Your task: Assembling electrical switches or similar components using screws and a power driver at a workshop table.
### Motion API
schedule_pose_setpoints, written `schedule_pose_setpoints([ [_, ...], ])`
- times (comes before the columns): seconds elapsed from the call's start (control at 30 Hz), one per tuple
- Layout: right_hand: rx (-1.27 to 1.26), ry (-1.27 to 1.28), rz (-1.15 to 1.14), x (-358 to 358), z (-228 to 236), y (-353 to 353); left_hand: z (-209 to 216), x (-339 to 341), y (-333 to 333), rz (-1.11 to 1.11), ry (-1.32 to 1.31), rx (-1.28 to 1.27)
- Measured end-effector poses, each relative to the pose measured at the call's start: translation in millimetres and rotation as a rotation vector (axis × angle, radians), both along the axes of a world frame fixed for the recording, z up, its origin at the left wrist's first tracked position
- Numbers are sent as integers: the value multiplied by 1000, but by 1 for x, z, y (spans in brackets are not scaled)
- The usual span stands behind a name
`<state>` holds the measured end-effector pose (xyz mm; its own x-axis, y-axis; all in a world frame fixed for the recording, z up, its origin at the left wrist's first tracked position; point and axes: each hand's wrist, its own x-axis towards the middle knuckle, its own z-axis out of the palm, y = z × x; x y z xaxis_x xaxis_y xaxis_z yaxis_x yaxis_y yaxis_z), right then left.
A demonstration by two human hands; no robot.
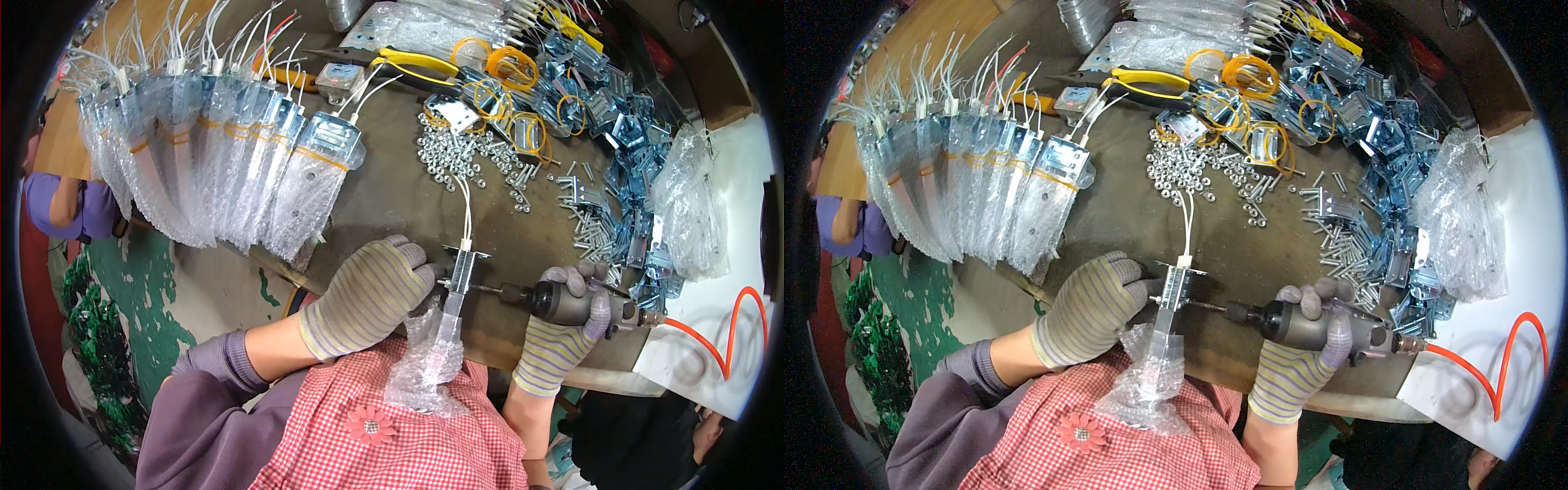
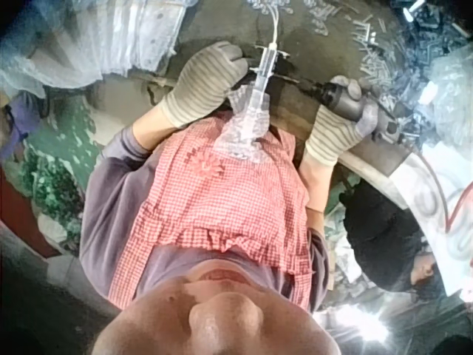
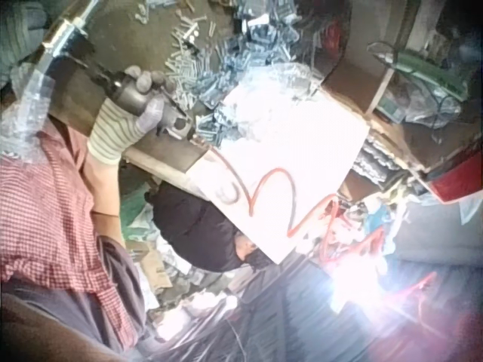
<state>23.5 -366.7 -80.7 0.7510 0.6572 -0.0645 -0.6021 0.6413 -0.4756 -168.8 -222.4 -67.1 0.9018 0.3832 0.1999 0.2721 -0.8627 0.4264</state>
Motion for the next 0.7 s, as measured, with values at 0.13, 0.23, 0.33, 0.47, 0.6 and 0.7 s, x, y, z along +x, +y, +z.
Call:
schedule_pose_setpoints([
  [0.13, 24, 15, 11, 1, 1, -1, 0, -1, -1, -25, 56, 28],
  [0.23, 26, -3, 20, 2, -1, -1, -3, -1, -3, -27, 40, 41],
  [0.33, 24, -27, 19, 1, 0, 0, -2, 0, -3, -30, 56, 73],
  [0.47, -12, -22, 2, 1, -1, -2, 1, 1, -3, -20, 89, 61],
  [0.6, 4, -39, 4, -1, 0, 0, -1, -1, -3, -31, 103, 93],
  [0.7, -28, -36, -7, -8, 4, 5, 0, -3, -3, -55, 79, 79],
])
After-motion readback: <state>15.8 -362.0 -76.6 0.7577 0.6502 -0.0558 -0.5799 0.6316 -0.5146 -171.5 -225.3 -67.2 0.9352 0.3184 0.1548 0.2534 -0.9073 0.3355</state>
